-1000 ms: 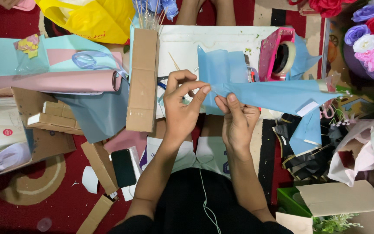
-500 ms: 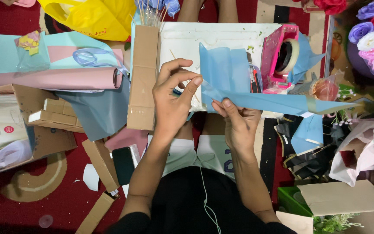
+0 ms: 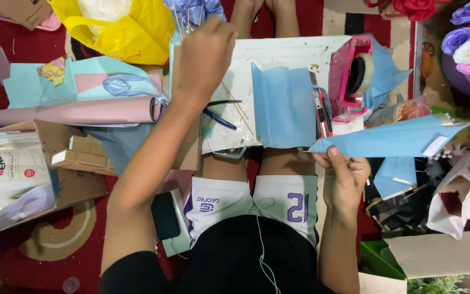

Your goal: The person assembles a bouquet by folding and arranging blue wrapping paper around artificial flowers, using tape and a utility knife.

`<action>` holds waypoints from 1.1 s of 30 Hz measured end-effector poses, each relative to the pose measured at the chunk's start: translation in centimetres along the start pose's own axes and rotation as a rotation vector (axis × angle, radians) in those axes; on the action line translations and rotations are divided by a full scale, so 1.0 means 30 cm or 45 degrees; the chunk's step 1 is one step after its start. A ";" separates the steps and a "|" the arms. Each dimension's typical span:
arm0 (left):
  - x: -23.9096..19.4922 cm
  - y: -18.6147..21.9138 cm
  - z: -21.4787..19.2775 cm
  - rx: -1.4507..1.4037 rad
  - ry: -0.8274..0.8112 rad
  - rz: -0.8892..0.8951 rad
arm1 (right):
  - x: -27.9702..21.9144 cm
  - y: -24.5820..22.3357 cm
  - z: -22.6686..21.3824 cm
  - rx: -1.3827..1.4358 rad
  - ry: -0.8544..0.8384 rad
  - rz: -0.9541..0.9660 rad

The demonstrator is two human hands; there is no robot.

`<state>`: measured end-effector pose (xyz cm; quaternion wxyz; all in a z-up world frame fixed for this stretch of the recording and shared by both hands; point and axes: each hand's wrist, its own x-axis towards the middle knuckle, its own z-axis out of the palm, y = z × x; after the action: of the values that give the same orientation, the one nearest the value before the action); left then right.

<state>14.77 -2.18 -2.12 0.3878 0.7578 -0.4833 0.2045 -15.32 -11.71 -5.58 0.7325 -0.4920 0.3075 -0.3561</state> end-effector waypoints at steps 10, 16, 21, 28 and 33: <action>-0.118 -0.246 0.408 0.987 -0.643 0.456 | -0.014 -0.005 -0.064 -0.058 0.086 -0.013; -0.168 -0.230 0.418 0.947 -0.702 0.337 | -0.015 0.004 -0.056 -0.001 0.104 0.024; -0.249 -0.221 0.464 0.987 -0.552 0.165 | -0.025 0.017 -0.003 0.034 -0.114 0.002; -0.222 -0.156 0.471 0.936 -0.773 0.049 | -0.042 -0.009 0.045 -0.174 -0.190 -0.027; -0.205 -0.181 0.491 0.907 -0.422 -0.094 | -0.033 0.025 0.029 -0.189 -0.162 -0.042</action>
<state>15.90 -8.96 -17.51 0.0245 0.8845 -0.4107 0.2201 -15.02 -10.26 -5.90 0.7061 -0.5717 0.2777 -0.3123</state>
